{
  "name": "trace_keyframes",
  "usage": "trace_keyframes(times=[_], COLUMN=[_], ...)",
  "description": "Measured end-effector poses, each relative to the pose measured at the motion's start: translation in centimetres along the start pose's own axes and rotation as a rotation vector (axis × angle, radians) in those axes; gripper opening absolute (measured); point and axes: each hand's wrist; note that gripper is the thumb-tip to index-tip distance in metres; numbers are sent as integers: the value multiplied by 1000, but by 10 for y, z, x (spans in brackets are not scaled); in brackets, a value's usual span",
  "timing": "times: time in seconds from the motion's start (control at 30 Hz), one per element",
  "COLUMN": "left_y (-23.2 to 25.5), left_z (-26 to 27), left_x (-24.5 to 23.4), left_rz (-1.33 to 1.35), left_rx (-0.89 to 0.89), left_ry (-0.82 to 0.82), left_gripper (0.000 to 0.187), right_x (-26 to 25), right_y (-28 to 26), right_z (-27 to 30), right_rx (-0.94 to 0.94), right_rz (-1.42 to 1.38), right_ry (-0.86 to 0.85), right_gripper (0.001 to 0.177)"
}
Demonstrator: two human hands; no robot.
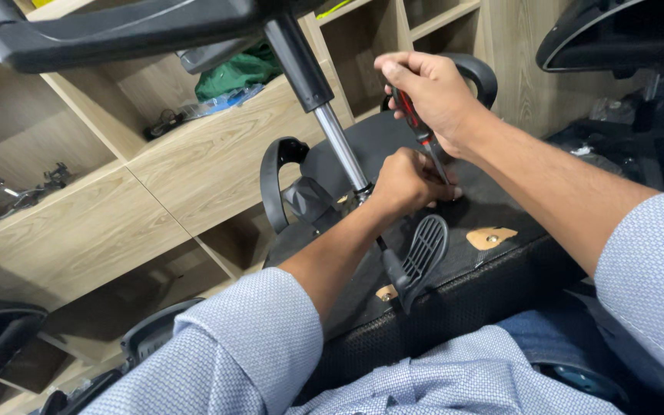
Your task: The person uses a screwdriver to tighten screws on the underside of an office chair seat, securing the seat to the gas lift mechanism. The chair is held upside down during the process.
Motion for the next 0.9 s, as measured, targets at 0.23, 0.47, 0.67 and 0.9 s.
trace_keyframes(times=[0.23, 0.47, 0.67, 0.9], left_y=[3, -6, -6, -14], left_z=[-1, 1, 2, -1], left_x=[3, 5, 5, 5], left_rz=[-274, -133, -184, -190], left_rx=[-29, 48, 12, 90], left_ry=[-10, 17, -2, -10], left_gripper=[26, 24, 24, 23], right_x=[4, 11, 13, 23], right_y=[-2, -12, -13, 5], right_z=[8, 19, 11, 11], right_rx=[-11, -410, -232, -198], right_rz=[96, 599, 582, 264], right_ry=[201, 399, 370, 228], right_gripper=[19, 16, 11, 13])
Point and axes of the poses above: each hand's wrist, its own z-axis away from the middle knuckle, its own x-axis out of the palm, y = z × x, and after that the axes turned 13 degrees about x, right-handed
